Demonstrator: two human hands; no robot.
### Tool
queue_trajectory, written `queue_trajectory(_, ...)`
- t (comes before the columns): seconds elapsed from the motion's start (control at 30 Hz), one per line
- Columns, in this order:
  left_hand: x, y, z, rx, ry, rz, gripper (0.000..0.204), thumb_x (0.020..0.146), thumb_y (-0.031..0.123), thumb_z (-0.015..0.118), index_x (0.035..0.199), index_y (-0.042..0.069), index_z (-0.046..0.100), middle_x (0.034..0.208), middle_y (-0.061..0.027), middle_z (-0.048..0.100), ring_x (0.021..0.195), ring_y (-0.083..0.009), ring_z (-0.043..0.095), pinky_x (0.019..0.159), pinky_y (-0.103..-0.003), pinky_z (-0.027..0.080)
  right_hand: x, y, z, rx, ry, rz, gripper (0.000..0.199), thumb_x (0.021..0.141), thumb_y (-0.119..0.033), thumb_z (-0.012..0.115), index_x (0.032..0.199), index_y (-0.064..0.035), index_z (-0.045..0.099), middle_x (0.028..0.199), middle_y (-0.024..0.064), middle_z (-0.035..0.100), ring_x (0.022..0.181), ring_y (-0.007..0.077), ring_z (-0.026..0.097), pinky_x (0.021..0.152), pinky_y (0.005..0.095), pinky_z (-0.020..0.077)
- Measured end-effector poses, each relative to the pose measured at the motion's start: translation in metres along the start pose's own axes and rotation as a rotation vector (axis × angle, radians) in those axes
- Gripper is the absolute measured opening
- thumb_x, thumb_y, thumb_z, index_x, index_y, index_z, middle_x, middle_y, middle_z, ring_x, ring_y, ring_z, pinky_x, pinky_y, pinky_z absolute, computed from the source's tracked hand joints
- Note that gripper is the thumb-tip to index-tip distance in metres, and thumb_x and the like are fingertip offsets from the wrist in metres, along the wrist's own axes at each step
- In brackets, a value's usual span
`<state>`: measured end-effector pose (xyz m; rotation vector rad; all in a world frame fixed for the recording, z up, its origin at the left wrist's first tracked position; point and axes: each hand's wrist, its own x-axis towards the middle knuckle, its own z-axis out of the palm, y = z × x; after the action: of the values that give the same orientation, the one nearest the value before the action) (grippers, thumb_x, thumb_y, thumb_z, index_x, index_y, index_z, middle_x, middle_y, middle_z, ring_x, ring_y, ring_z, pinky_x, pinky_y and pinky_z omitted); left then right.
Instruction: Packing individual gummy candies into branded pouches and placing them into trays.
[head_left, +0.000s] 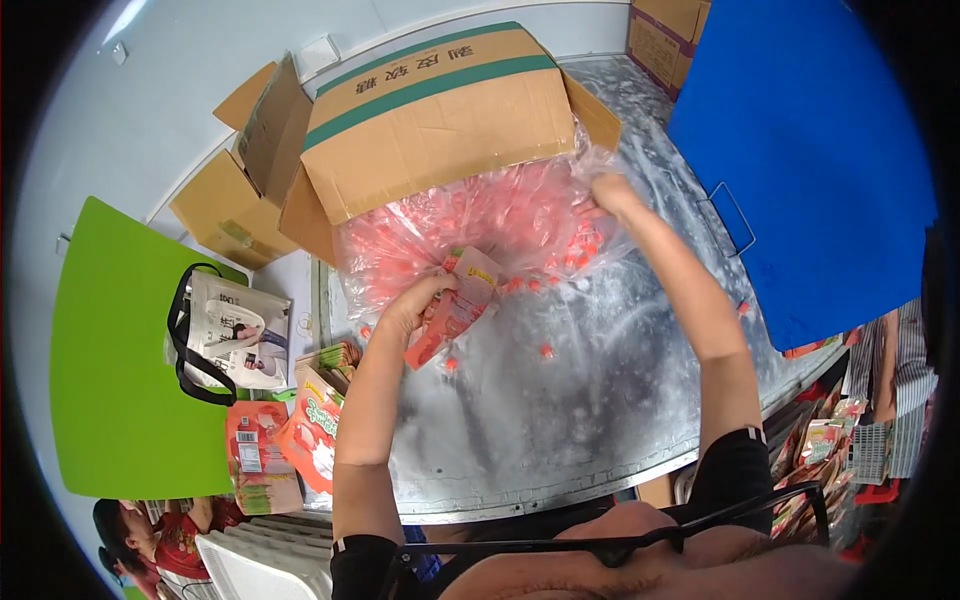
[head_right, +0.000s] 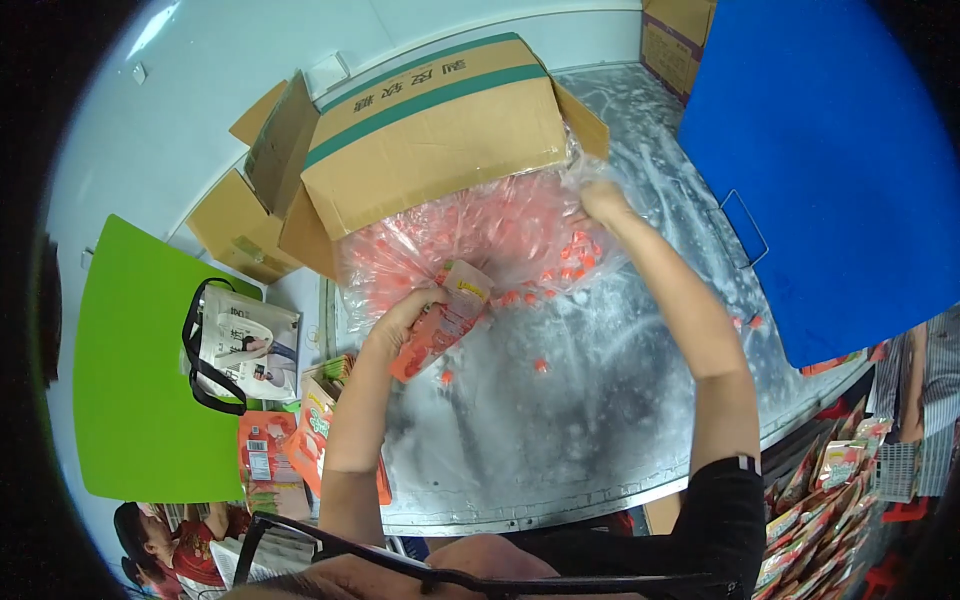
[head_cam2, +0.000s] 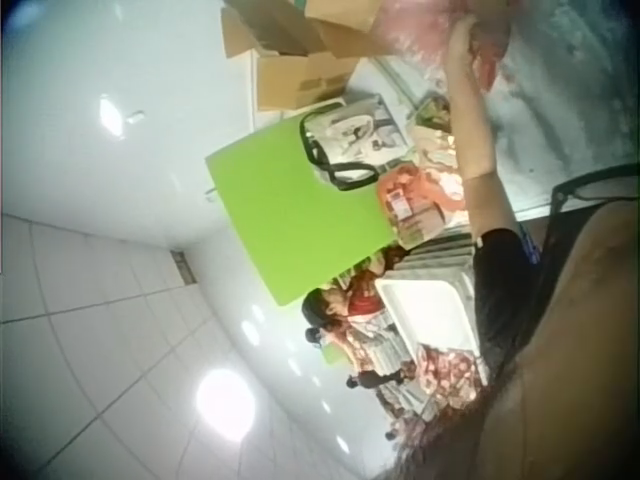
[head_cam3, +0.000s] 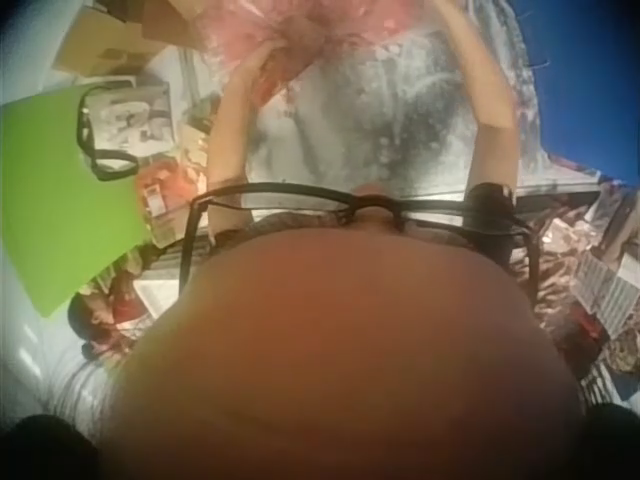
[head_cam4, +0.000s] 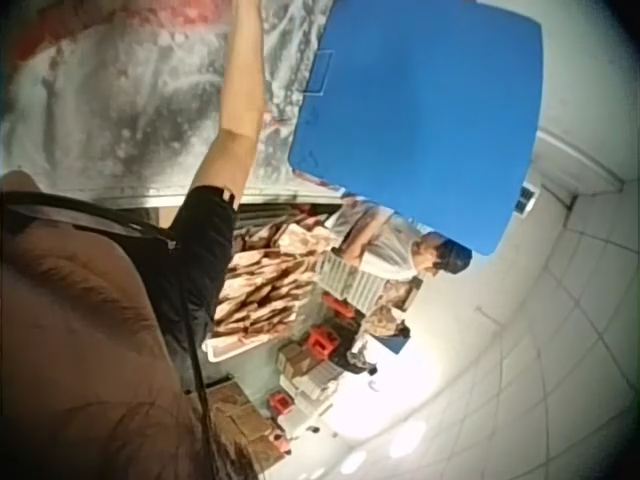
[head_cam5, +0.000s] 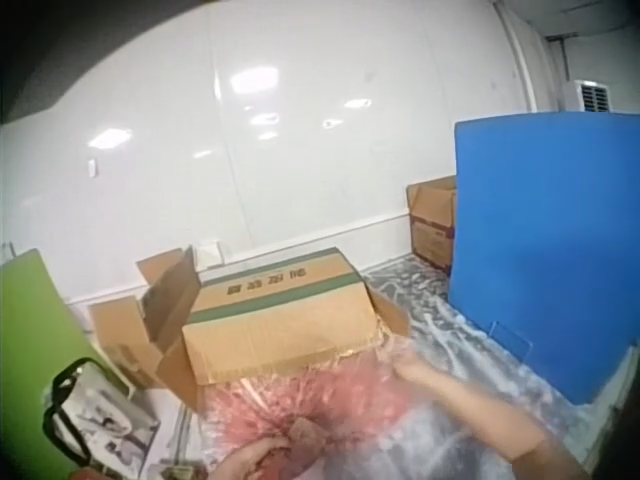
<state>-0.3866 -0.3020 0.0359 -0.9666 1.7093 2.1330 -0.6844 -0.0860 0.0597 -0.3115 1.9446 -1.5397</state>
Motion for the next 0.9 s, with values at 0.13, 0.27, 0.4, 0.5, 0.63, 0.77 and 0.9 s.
queue_trajectory(0.13, 0.009, 0.001, -0.012, 0.047, 0.091, 0.000, 0.053, 0.082, 0.026, 0.065, 0.128, -0.001, 0.058, 0.111, -0.0136, 0.069, 0.096, -0.0190, 0.068, 0.080, -0.033, 0.057, 0.049, 0.012, 0.025, -0.169, 0.147, -0.211, 0.037, 0.101, -0.026, 0.053, 0.128, -0.0015, 0.058, 0.114, 0.0159, 0.066, 0.088, 0.0269, 0.071, 0.070, 0.0361, 0.0592)
queue_trajectory(0.27, -0.012, 0.011, 0.006, 0.058, 0.354, 0.329, 0.054, 0.080, 0.022, 0.066, 0.127, -0.002, 0.056, 0.107, -0.0131, 0.065, 0.087, -0.0196, 0.067, 0.067, -0.030, 0.057, 0.035, -0.011, 0.018, -0.175, 0.334, -0.609, 0.035, 0.099, -0.024, 0.053, 0.126, -0.0036, 0.062, 0.121, 0.0173, 0.066, 0.115, 0.0309, 0.062, 0.095, 0.0394, 0.0489)
queue_trajectory(0.4, -0.031, 0.029, -0.005, 0.233, 0.465, 0.673, 0.067, 0.076, 0.021, 0.068, 0.137, -0.001, 0.050, 0.126, -0.0178, 0.059, 0.113, -0.0262, 0.061, 0.091, -0.036, 0.052, -0.006, -0.051, -0.006, -0.390, 0.479, -0.841, 0.026, 0.095, -0.017, 0.052, 0.105, -0.0022, 0.070, 0.097, 0.0140, 0.070, 0.094, 0.0266, 0.066, 0.087, 0.0419, 0.0502)
queue_trajectory(0.5, -0.020, 0.058, -0.036, 0.578, 0.777, 1.077, 0.073, 0.075, 0.015, 0.068, 0.142, 0.000, 0.045, 0.128, -0.0169, 0.059, 0.118, -0.0279, 0.057, 0.100, -0.036, 0.046, -0.003, -0.090, -0.041, -0.204, 0.256, -0.706, 0.020, 0.092, -0.012, 0.057, 0.102, -0.0008, 0.071, 0.085, 0.0103, 0.071, 0.076, 0.0214, 0.067, 0.067, 0.0341, 0.0539)
queue_trajectory(0.63, -0.049, 0.099, -0.023, 1.099, 0.917, 0.891, 0.071, 0.070, 0.020, 0.070, 0.138, 0.007, 0.051, 0.128, -0.0196, 0.058, 0.123, -0.0362, 0.054, 0.104, -0.042, 0.043, -0.008, -0.117, -0.049, 0.258, 0.141, -0.322, 0.011, 0.090, -0.005, 0.060, 0.095, -0.0035, 0.069, 0.069, 0.0007, 0.061, 0.055, 0.0076, 0.056, 0.046, 0.0203, 0.0431)
queue_trajectory(0.77, -0.047, 0.120, -0.015, 1.209, 0.921, 0.638, 0.067, 0.072, 0.031, 0.071, 0.135, 0.012, 0.054, 0.130, -0.0207, 0.059, 0.123, -0.0378, 0.054, 0.103, -0.045, 0.044, -0.007, -0.130, -0.066, 0.261, 0.012, -0.231, 0.010, 0.090, -0.006, 0.061, 0.097, -0.0048, 0.068, 0.067, -0.0036, 0.058, 0.055, 0.0042, 0.054, 0.046, 0.0172, 0.0427)
queue_trajectory(0.9, -0.036, 0.130, -0.023, 1.288, 0.988, 0.605, 0.069, 0.077, 0.043, 0.075, 0.134, 0.010, 0.056, 0.136, -0.0190, 0.057, 0.128, -0.0349, 0.052, 0.104, -0.044, 0.044, -0.021, -0.118, -0.066, 0.284, -0.076, -0.264, 0.016, 0.092, -0.009, 0.061, 0.105, -0.0053, 0.070, 0.074, -0.0045, 0.063, 0.057, 0.0037, 0.054, 0.050, 0.0161, 0.0450)
